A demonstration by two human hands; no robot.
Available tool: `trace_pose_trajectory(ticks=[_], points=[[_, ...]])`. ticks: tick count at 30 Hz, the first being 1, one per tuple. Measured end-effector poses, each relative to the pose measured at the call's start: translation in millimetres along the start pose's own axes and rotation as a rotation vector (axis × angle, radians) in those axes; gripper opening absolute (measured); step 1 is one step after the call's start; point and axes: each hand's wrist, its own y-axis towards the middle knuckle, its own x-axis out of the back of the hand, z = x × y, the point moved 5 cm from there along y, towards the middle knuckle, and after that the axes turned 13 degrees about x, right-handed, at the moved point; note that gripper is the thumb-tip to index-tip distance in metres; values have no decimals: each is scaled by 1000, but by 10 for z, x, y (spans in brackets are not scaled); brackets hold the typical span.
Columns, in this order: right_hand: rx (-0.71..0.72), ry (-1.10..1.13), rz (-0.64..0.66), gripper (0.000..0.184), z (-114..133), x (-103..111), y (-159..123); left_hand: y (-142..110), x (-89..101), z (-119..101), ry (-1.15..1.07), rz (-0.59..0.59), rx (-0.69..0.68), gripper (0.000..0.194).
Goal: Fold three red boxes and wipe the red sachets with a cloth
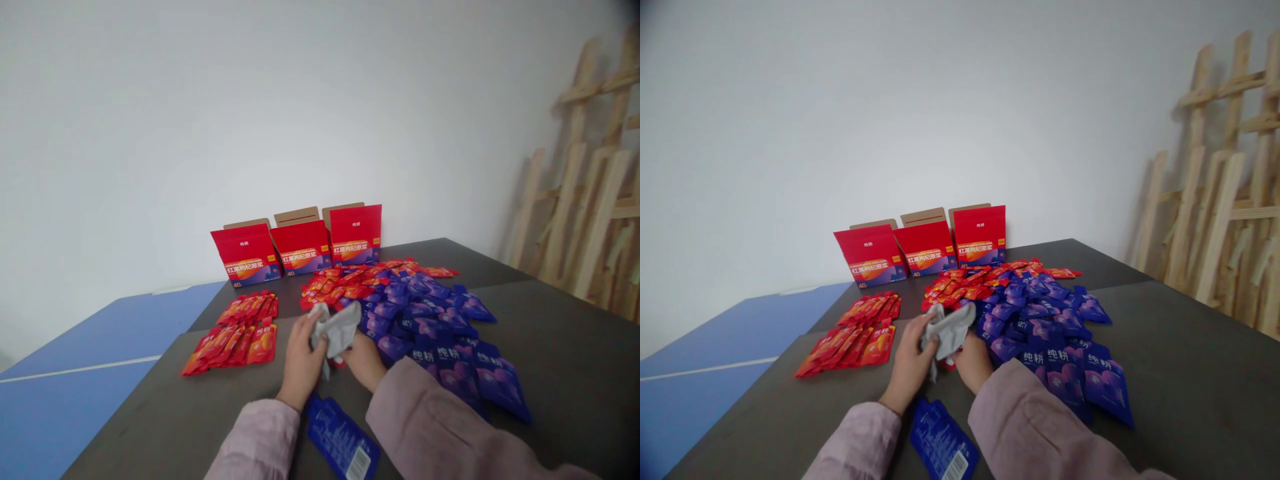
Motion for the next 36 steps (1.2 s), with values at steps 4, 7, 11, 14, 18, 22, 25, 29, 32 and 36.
trace_pose_trajectory(ticks=[4,7,11,14,18,22,25,29,32,36], points=[[-3,18,-7,27,5,13,2,-94,-326,-98,354,189,-93,42],[-114,156,8,29,-37,10,2,-8,-316,-4,562,133,15,39],[-221,172,41,27,-74,-14,-28,126,-194,148,660,64,124,41],[-235,145,55,29,-78,-8,-37,168,-102,199,540,11,163,42],[-204,158,52,27,-69,30,-11,55,-83,46,205,-16,43,44],[-149,227,79,23,-50,45,25,-163,-299,-171,302,174,-124,42],[-277,348,58,30,-114,6,-1,-166,-363,-144,472,184,-97,42],[-446,449,78,29,-175,-67,-55,17,-276,101,595,72,49,40],[-352,250,64,29,-106,67,-17,136,-195,259,447,2,87,42],[12,-180,66,29,205,316,50,208,-29,397,3,-153,131,37]])
